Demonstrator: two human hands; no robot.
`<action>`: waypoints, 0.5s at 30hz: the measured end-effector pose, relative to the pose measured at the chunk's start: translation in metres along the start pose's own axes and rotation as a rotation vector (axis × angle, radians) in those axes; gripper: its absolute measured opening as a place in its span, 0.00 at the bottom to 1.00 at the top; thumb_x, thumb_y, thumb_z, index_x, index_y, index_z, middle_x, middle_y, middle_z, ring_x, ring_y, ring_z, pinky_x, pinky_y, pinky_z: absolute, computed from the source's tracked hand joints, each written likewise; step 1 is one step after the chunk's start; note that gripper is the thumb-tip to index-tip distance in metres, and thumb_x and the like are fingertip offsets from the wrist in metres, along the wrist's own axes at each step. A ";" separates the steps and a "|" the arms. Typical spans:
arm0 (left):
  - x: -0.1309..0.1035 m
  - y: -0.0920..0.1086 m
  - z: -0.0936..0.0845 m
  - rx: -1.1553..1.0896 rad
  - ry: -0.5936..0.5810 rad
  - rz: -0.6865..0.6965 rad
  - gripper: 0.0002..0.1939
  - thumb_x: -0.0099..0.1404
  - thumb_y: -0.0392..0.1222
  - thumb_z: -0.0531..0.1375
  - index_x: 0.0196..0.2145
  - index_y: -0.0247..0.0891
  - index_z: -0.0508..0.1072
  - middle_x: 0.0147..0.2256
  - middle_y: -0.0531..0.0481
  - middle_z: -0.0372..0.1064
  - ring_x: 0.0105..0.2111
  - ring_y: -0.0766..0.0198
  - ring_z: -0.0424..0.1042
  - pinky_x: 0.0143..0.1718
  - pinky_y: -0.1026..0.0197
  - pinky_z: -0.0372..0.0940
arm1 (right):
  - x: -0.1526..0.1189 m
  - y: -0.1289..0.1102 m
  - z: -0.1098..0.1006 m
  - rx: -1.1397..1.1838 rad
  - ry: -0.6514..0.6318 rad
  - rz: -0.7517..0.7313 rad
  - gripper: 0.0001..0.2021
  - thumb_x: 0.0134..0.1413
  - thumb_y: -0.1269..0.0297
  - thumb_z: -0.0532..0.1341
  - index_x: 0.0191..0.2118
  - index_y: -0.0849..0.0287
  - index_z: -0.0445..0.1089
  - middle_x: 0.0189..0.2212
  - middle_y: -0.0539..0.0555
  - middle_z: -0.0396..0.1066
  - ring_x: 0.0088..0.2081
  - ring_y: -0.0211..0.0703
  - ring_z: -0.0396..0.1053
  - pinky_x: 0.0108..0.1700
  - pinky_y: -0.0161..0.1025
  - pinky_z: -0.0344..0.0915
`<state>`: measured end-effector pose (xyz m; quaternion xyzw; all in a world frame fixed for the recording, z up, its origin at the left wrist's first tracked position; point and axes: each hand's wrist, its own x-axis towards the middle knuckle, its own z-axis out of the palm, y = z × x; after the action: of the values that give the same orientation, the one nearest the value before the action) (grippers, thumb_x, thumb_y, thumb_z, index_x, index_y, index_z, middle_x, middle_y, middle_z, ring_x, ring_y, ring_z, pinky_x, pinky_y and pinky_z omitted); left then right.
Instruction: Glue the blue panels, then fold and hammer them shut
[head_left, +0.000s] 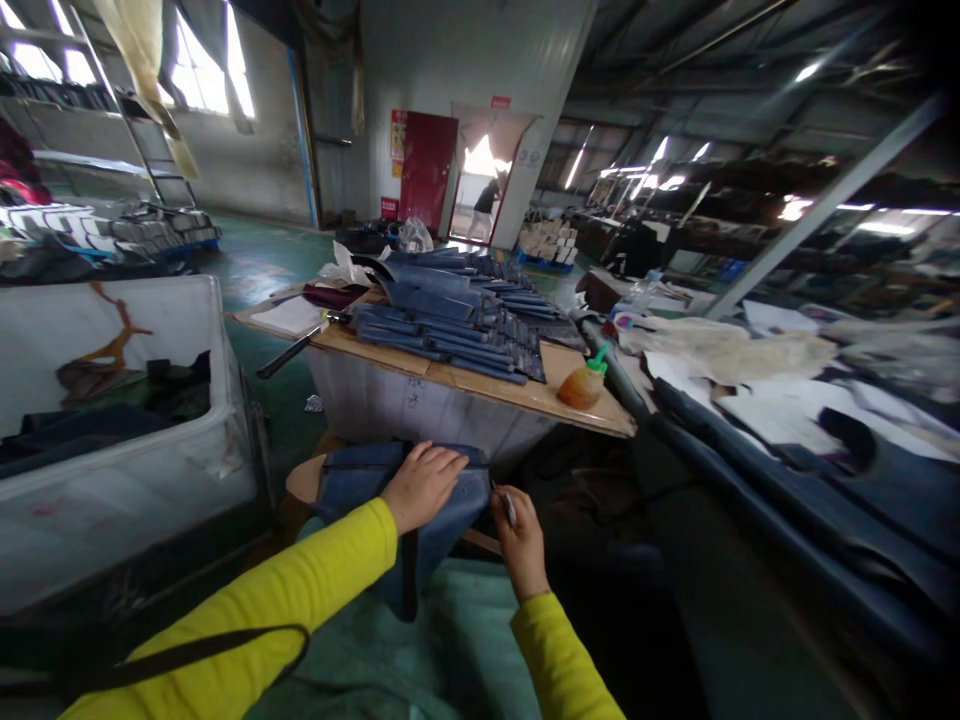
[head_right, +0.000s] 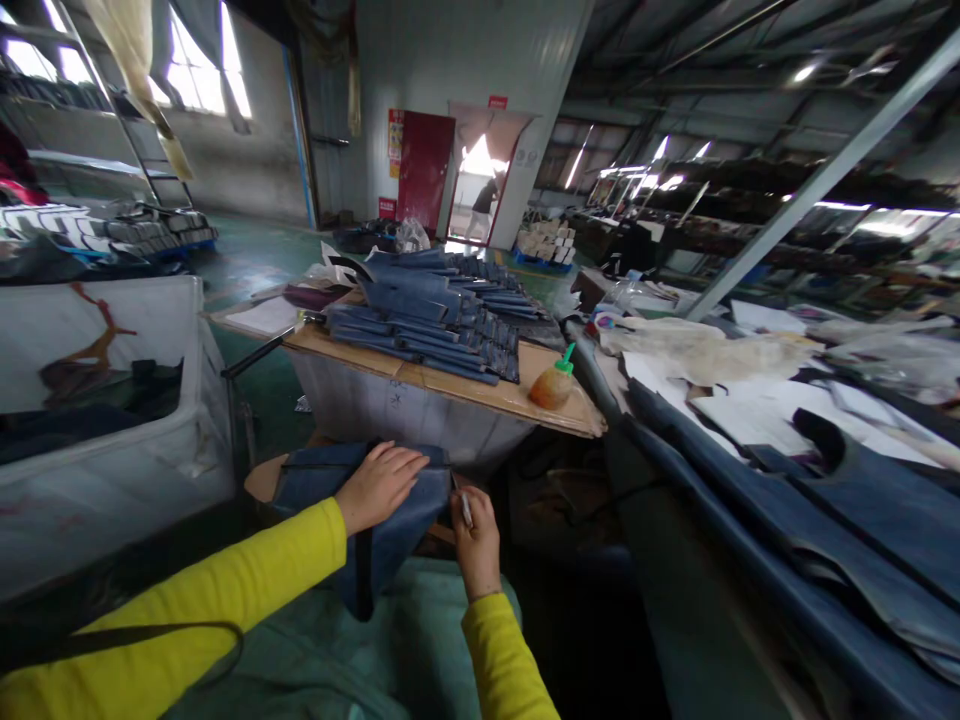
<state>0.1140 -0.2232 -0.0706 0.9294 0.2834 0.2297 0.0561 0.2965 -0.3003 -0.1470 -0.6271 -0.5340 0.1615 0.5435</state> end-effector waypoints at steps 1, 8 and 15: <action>0.000 -0.001 0.003 0.019 -0.011 0.012 0.18 0.67 0.36 0.49 0.54 0.37 0.62 0.51 0.46 0.64 0.52 0.60 0.60 0.58 0.51 0.46 | -0.001 0.002 0.000 -0.004 -0.002 -0.002 0.13 0.54 0.54 0.57 0.36 0.58 0.70 0.38 0.57 0.66 0.42 0.45 0.66 0.47 0.43 0.63; -0.004 -0.002 0.001 0.120 -0.057 0.068 0.20 0.67 0.36 0.49 0.56 0.40 0.60 0.53 0.46 0.62 0.53 0.60 0.58 0.57 0.51 0.47 | -0.005 0.004 0.003 -0.007 -0.010 -0.014 0.13 0.56 0.55 0.55 0.38 0.58 0.70 0.38 0.57 0.67 0.42 0.44 0.67 0.47 0.43 0.65; -0.008 -0.003 0.001 0.064 -0.035 0.031 0.17 0.66 0.35 0.51 0.52 0.40 0.65 0.50 0.46 0.64 0.50 0.60 0.60 0.54 0.52 0.50 | -0.009 -0.001 0.001 0.011 -0.053 -0.008 0.13 0.56 0.57 0.55 0.41 0.57 0.71 0.40 0.58 0.68 0.44 0.45 0.67 0.49 0.44 0.64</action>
<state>0.1073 -0.2253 -0.0751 0.9389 0.2753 0.2050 0.0277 0.2921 -0.3072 -0.1502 -0.6174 -0.5501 0.1787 0.5332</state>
